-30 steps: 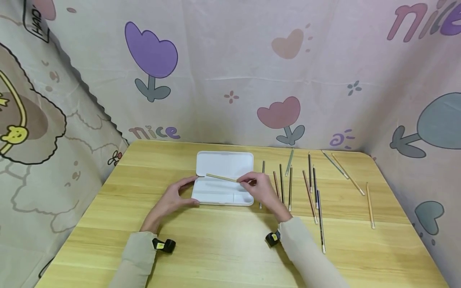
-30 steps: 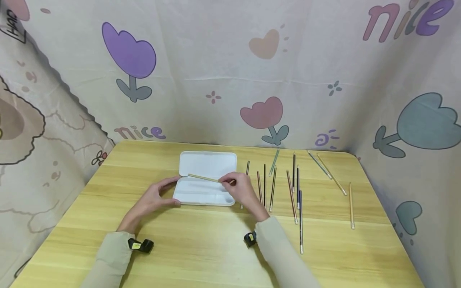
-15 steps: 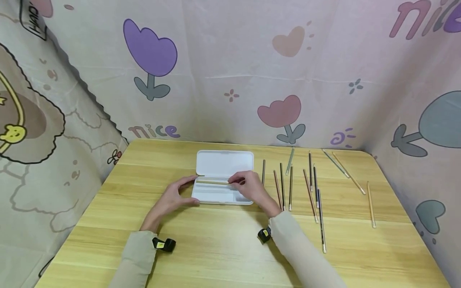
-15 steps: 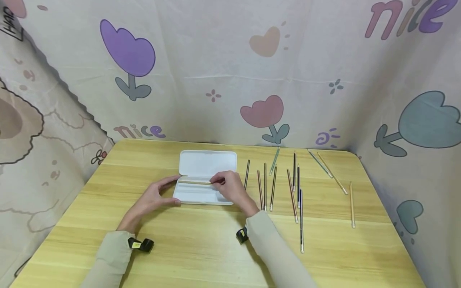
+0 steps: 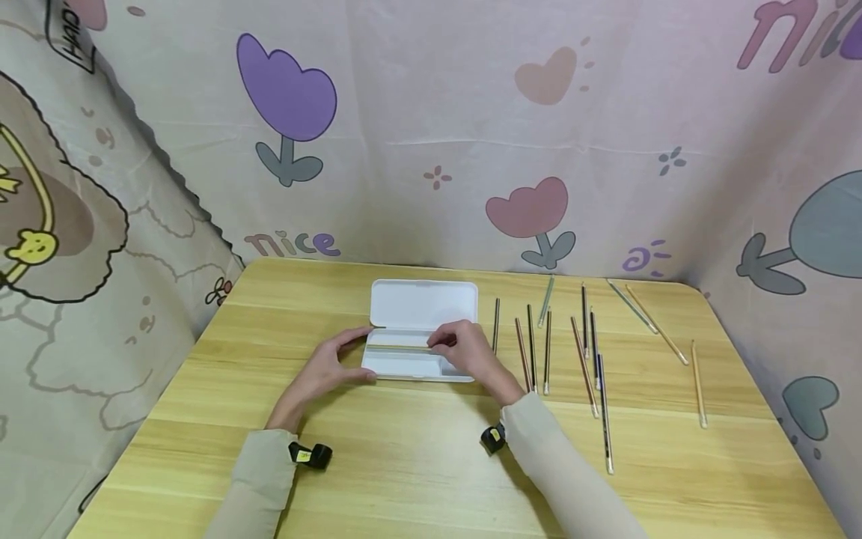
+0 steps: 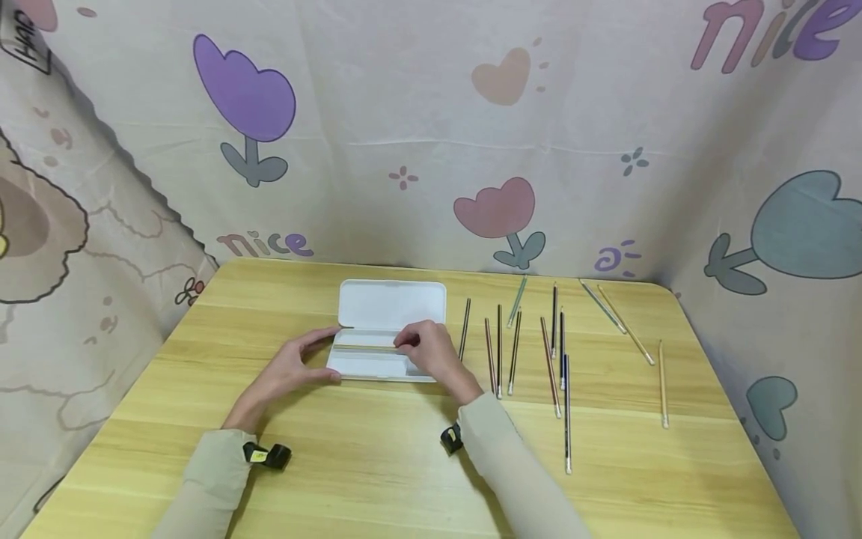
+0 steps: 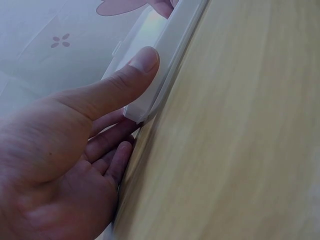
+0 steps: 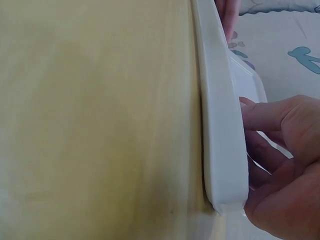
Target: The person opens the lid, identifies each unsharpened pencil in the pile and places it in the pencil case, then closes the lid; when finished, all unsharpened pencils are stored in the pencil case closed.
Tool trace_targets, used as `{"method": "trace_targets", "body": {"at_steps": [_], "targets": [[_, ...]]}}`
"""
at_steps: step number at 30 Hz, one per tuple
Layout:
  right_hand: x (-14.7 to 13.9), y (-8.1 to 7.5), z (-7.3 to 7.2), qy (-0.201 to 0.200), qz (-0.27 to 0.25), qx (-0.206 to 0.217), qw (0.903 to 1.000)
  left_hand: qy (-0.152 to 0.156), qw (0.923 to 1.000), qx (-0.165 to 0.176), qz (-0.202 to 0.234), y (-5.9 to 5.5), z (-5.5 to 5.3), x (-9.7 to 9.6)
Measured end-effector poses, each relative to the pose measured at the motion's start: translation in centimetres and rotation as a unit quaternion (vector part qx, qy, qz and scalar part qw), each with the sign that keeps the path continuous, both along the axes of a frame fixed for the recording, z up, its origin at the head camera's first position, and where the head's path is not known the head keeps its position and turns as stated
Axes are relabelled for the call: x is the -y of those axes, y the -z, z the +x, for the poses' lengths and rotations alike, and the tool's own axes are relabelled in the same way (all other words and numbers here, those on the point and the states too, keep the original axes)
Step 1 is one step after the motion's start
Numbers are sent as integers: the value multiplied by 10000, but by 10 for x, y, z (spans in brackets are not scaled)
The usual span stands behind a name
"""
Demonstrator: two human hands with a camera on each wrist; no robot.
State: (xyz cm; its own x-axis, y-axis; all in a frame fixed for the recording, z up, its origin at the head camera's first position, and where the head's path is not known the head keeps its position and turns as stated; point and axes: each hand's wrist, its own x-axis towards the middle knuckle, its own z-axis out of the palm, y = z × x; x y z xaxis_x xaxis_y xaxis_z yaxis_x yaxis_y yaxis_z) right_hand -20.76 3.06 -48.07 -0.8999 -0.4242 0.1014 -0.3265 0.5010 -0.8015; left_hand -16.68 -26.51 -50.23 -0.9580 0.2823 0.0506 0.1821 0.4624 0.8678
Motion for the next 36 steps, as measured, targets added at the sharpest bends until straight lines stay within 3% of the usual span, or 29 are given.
{"method": "trace_targets", "body": {"at_steps": [10, 17, 29, 36], "targets": [[-5, -1, 3, 93, -247, 67, 9996, -4, 10000, -25, 1, 0, -1, -2], [-24, -16, 12, 257, -775, -140, 9966, -19, 10000, -8, -21, 0, -1, -2], [-76, -25, 42, 937, -994, -414, 9898, 21, 9999, 19, 108, 1, 0, 0], [-114, -31, 66, 1530, -754, -462, 9843, -7, 9999, 46, 143, 2, 0, 0]]}}
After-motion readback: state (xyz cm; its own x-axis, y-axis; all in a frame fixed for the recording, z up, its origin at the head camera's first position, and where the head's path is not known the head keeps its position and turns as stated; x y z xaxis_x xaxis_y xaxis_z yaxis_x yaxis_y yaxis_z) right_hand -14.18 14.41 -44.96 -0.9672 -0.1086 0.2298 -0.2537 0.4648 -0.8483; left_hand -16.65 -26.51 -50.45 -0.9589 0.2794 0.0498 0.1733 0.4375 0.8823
